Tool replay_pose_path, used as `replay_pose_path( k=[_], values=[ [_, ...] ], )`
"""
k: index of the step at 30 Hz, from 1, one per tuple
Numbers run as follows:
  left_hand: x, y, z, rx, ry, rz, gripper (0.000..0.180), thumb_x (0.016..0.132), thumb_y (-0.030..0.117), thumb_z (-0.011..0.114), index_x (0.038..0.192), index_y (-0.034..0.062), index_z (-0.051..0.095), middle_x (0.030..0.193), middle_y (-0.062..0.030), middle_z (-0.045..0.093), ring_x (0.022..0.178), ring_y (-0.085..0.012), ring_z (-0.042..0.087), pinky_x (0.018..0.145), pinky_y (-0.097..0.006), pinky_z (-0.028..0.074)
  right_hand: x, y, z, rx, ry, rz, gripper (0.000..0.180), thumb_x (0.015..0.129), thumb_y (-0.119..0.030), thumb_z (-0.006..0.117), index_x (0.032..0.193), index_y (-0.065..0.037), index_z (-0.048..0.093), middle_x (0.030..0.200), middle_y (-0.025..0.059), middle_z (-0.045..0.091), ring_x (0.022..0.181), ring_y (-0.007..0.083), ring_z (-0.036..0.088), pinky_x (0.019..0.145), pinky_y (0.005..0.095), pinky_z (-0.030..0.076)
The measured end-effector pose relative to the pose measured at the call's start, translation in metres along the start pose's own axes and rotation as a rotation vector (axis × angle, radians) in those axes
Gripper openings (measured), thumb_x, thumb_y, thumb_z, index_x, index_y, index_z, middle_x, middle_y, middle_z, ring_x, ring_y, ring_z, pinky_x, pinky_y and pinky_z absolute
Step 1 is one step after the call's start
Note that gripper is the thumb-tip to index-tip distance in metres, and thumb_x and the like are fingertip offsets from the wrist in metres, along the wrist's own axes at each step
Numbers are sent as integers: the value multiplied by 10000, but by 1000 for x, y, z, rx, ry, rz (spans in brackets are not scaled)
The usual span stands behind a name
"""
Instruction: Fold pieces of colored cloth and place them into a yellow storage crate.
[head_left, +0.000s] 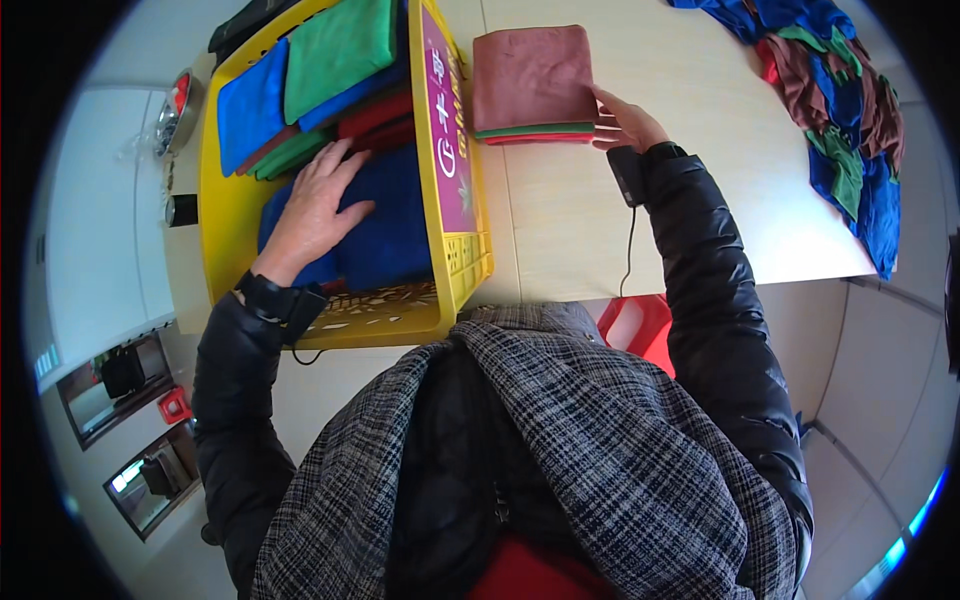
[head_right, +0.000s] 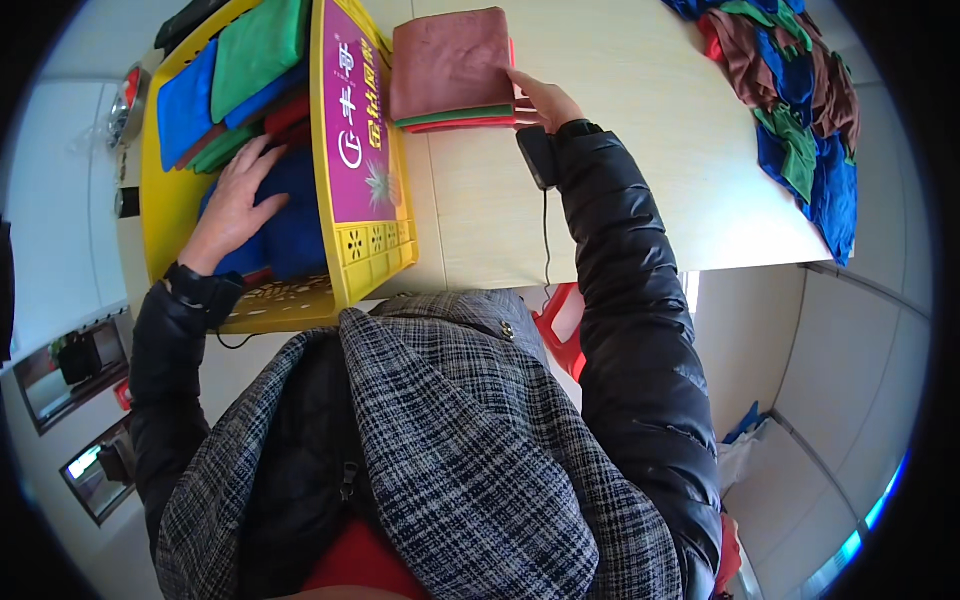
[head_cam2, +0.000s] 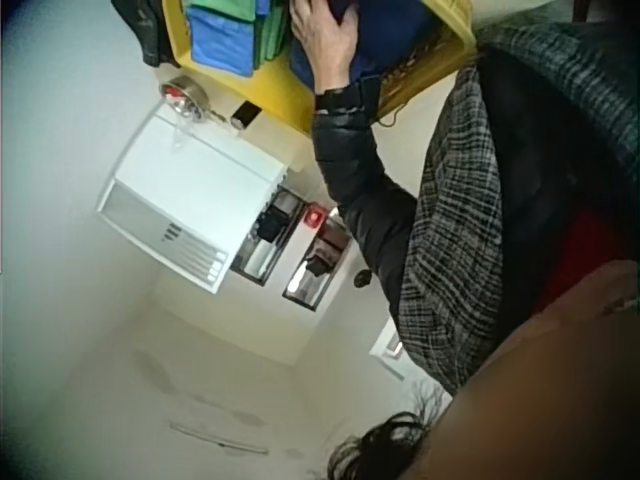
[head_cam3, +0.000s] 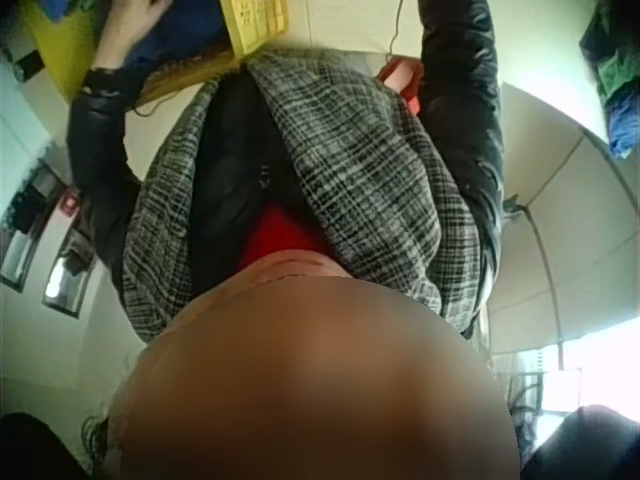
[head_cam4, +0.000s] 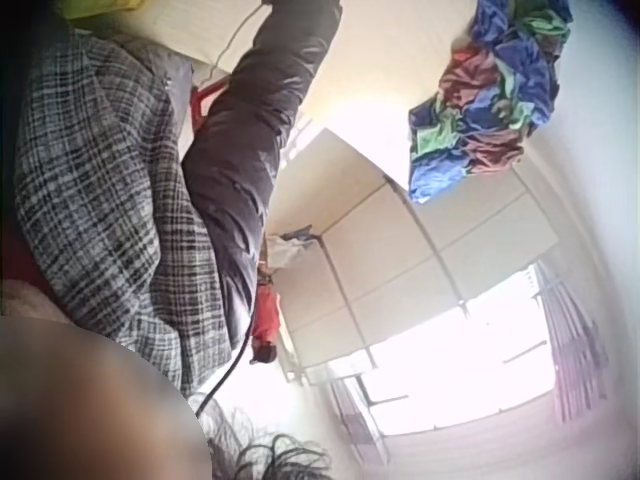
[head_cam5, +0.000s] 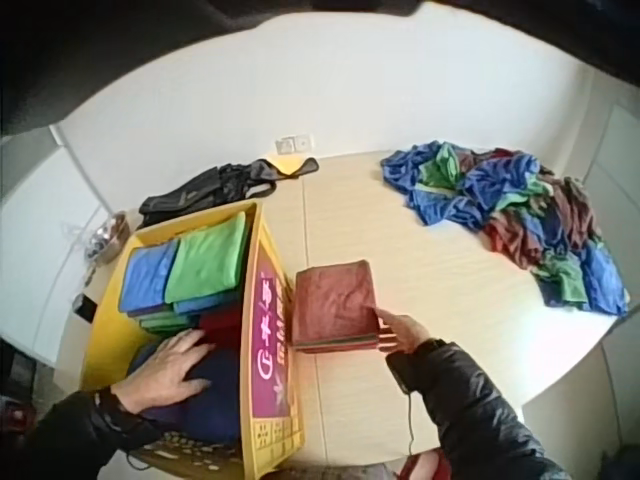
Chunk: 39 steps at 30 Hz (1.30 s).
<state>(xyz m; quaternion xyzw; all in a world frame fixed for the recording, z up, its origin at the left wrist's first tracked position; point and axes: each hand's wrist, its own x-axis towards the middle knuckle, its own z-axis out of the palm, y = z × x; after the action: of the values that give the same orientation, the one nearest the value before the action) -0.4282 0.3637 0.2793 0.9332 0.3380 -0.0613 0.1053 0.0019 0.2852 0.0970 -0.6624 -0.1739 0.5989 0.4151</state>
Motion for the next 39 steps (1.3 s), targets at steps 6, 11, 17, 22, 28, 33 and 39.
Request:
replay_pose_path(
  k=[6, 11, 17, 22, 28, 33, 39],
  values=[
    [5, -4, -4, -44, 2, 2, 551, 858, 201, 712, 1361, 59, 538, 1470, -194, 458, 1382, -374, 401, 1149, -450, 323, -11, 2, 3, 27, -18, -17, 598, 899, -581, 646, 1198, -64, 626, 1120, 88, 639, 1043, 230, 632, 846, 375, 543],
    [3, -2, -4, -72, 22, 36, 504, 852, 204, 715, 1312, 48, 580, 1395, -191, 534, 1350, -362, 442, 1137, -435, 342, -6, -7, 12, 97, -23, -104, 617, 849, -599, 695, 1166, -72, 659, 1076, 32, 626, 983, 193, 599, 821, 361, 482],
    [-25, -20, -14, -23, 69, 47, 424, 846, 212, 720, 1219, 32, 632, 1267, -160, 614, 1258, -332, 514, 1075, -419, 394, 2, -42, 46, -28, -85, -80, 537, 890, -573, 663, 1190, -127, 661, 1127, 38, 641, 989, 159, 624, 784, 321, 535],
    [-23, -26, -29, -62, 157, 121, 379, 838, 217, 723, 1154, 20, 656, 1146, -134, 654, 1154, -311, 572, 1010, -426, 424, 42, -41, 27, 193, -241, -91, 625, 809, -547, 764, 1232, -97, 669, 1155, 32, 696, 1021, 136, 642, 835, 305, 530],
    [-66, -51, -31, -86, 226, -8, 347, 869, 234, 704, 1156, 43, 673, 1103, -134, 686, 1089, -314, 617, 952, -402, 473, 20, -46, 68, 216, -171, -46, 474, 812, -443, 788, 1135, -111, 685, 1003, 80, 732, 731, 229, 712, 563, 394, 610],
    [-91, -76, -54, -163, 393, -70, 349, 901, 256, 695, 1185, 55, 668, 1104, -141, 705, 1012, -327, 661, 875, -376, 525, 6, -68, 28, 295, -101, 57, 411, 843, -429, 753, 1120, -137, 666, 930, 82, 735, 651, 271, 705, 492, 405, 614],
    [-148, -121, -57, -210, 550, -201, 347, 924, 254, 686, 1200, 45, 659, 1097, -140, 712, 974, -304, 687, 852, -349, 538, -84, -165, 9, 57, -23, -177, 407, 863, -434, 736, 1146, -153, 654, 1031, 67, 708, 792, 251, 703, 581, 416, 622]
  ],
)
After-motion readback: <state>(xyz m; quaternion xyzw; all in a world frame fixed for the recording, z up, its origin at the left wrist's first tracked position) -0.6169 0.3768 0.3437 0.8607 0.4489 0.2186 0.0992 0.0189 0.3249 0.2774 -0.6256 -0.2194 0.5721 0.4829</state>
